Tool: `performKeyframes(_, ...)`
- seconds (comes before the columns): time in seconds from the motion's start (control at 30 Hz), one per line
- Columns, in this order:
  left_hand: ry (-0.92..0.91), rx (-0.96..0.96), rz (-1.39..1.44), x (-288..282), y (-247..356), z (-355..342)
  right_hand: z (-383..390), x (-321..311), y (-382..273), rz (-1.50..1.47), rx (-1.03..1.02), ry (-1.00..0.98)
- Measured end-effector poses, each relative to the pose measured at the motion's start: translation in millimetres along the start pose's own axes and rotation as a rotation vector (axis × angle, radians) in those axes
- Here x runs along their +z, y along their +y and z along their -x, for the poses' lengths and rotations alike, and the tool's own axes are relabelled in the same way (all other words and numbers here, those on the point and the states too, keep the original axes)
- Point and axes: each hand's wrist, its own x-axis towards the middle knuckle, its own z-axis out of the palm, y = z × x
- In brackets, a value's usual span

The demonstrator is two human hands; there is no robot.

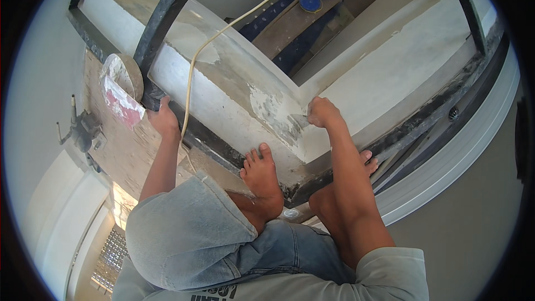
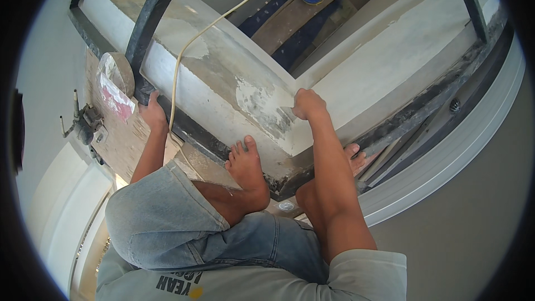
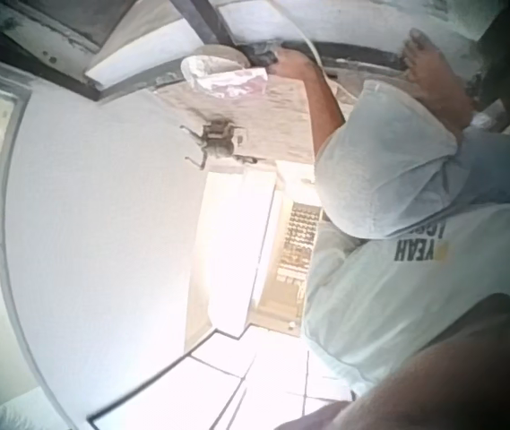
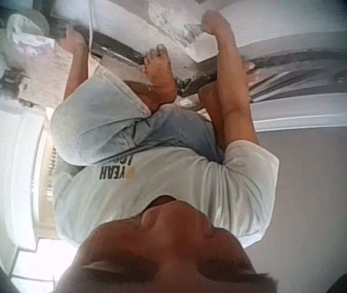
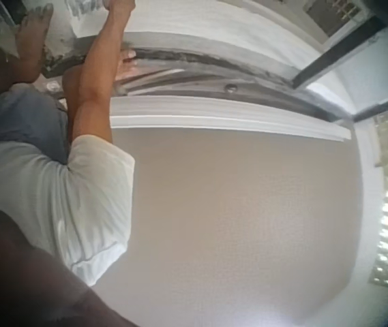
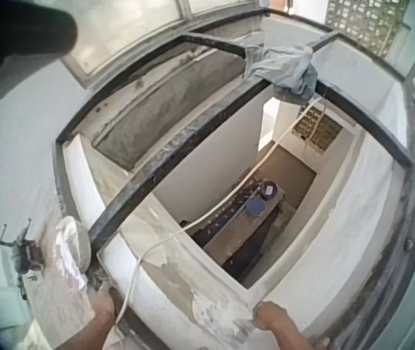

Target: The person applies white plaster to the inner edges and corners of a structural frame using a putty knife and a hawk, smoothing the material across the surface and scraping off excess.

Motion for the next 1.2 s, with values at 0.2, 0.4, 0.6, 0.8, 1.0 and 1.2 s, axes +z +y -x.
performKeyframes(0.2,0.020,0.063,-0.155,11.1,2.5,0.5,-29.5,24.7,21.7,-0.007,-0.011,-0.067)
performKeyframes(0.4,-0.060,-0.007,-0.062,15.5,21.7,11.6,-21.7,71.6,24.5,0.022,0.036,0.108)
performKeyframes(0.6,-0.069,-0.062,0.043,0.5,13.3,4.9,-20.1,51.9,8.9,0.023,0.027,-0.009)
performKeyframes(0.8,-0.065,-0.018,0.016,-0.2,3.2,-0.1,-45.1,22.7,8.6,0.067,-0.027,-0.076)
performKeyframes(1.0,0.000,0.006,0.016,19.0,11.2,8.0,-77.0,70.7,41.4,0.013,0.053,0.139)
performKeyframes(1.2,-0.088,-0.080,-0.015,1.2,12.1,6.4,-80.7,-22.2,27.2,0.018,-0.074,0.171)
